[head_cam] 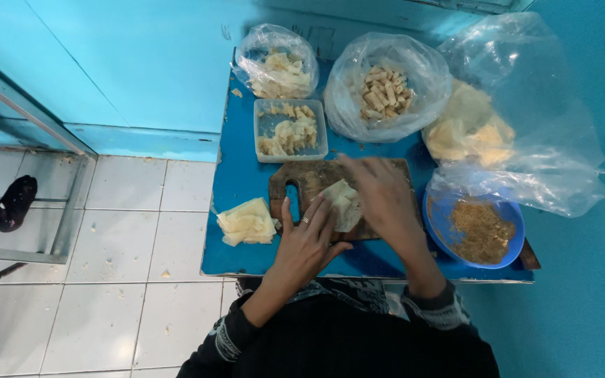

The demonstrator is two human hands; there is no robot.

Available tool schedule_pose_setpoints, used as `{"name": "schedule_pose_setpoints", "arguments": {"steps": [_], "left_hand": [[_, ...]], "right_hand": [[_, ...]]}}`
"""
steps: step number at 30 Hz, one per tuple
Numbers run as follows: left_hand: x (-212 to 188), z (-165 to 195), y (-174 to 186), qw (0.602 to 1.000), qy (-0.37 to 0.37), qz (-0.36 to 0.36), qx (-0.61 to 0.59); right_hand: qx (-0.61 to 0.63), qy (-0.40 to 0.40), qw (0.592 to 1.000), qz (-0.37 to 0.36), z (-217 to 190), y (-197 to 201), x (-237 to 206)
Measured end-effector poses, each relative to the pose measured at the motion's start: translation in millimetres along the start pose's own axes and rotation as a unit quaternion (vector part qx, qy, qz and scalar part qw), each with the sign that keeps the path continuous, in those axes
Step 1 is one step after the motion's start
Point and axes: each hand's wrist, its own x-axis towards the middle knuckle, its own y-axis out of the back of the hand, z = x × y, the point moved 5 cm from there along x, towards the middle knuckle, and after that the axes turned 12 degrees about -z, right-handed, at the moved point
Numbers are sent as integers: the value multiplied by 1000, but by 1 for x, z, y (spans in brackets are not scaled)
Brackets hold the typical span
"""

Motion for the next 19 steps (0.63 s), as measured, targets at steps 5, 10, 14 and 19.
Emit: {"name": "schedule_pose_setpoints", "arguments": {"steps": [5,10,14,19], "left_hand": [[-2,-1,0,1000,-5,1,-9],[-2,-3,-1,1000,-21,9,-21],[-2,-4,-4,1000,-24,-5,-19],[-1,-4,-8,1000,-22,-1,-20]], "right_hand": [[-98,19,990,-101,-3,-51,64],[-110,19,988,-102,7,-97,91],[-94,0,989,-116,19,-102,91],[-73,1,990,-120,13,-52,80]]}}
